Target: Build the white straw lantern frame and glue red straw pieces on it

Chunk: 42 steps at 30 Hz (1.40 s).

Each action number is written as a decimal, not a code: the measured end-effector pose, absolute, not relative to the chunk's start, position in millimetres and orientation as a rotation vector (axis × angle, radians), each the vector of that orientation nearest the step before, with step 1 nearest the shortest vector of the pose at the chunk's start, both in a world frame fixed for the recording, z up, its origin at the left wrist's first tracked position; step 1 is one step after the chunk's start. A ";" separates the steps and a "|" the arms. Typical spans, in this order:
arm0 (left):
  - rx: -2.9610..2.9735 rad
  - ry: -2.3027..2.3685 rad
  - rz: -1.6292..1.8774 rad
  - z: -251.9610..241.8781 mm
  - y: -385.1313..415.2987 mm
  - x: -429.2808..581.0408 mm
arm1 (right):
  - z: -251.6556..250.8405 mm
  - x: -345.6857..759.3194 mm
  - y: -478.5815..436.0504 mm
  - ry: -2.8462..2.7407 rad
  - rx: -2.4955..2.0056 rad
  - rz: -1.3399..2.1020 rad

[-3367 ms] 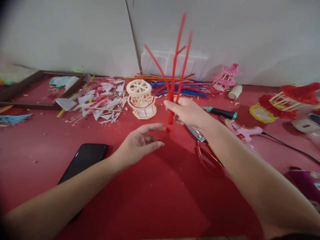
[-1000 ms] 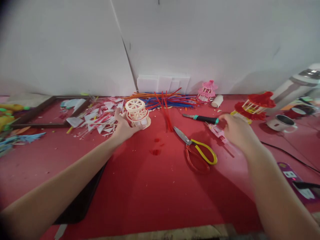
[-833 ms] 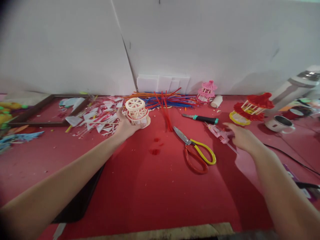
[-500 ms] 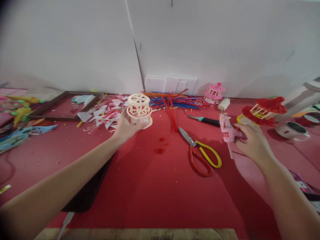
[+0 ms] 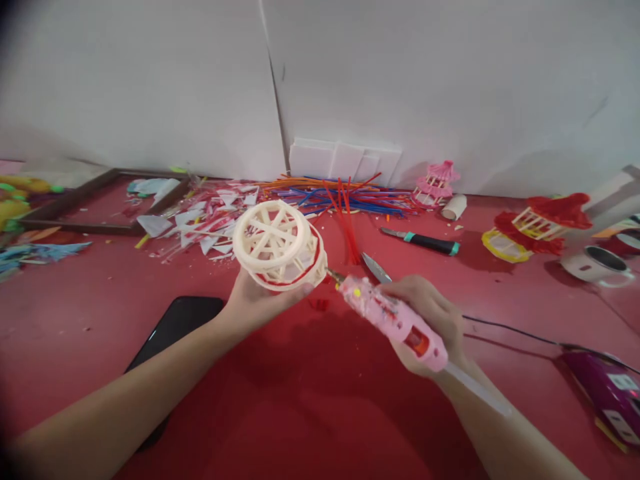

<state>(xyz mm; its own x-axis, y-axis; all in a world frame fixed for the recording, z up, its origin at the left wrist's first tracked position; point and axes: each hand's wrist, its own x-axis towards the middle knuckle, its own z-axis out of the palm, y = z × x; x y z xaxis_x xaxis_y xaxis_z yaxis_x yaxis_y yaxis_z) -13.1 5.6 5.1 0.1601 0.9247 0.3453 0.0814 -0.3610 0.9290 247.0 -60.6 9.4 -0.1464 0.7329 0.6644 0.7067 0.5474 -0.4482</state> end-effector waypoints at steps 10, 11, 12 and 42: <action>1.588 0.989 1.231 -0.8 0.7 -19.2 | -0.4 247.3 -63.3 -1.976 -1.093 0.188; 1.585 0.978 1.234 -1.5 -0.5 -18.8 | -0.7 246.9 -63.3 -1.974 -1.097 0.196; 1.587 0.965 1.233 -2.4 -1.4 -18.3 | -0.9 246.6 -63.6 -1.969 -1.109 0.186; 1.761 0.832 1.326 -10.8 2.8 -21.8 | 10.2 241.8 -61.2 -2.000 -1.083 0.047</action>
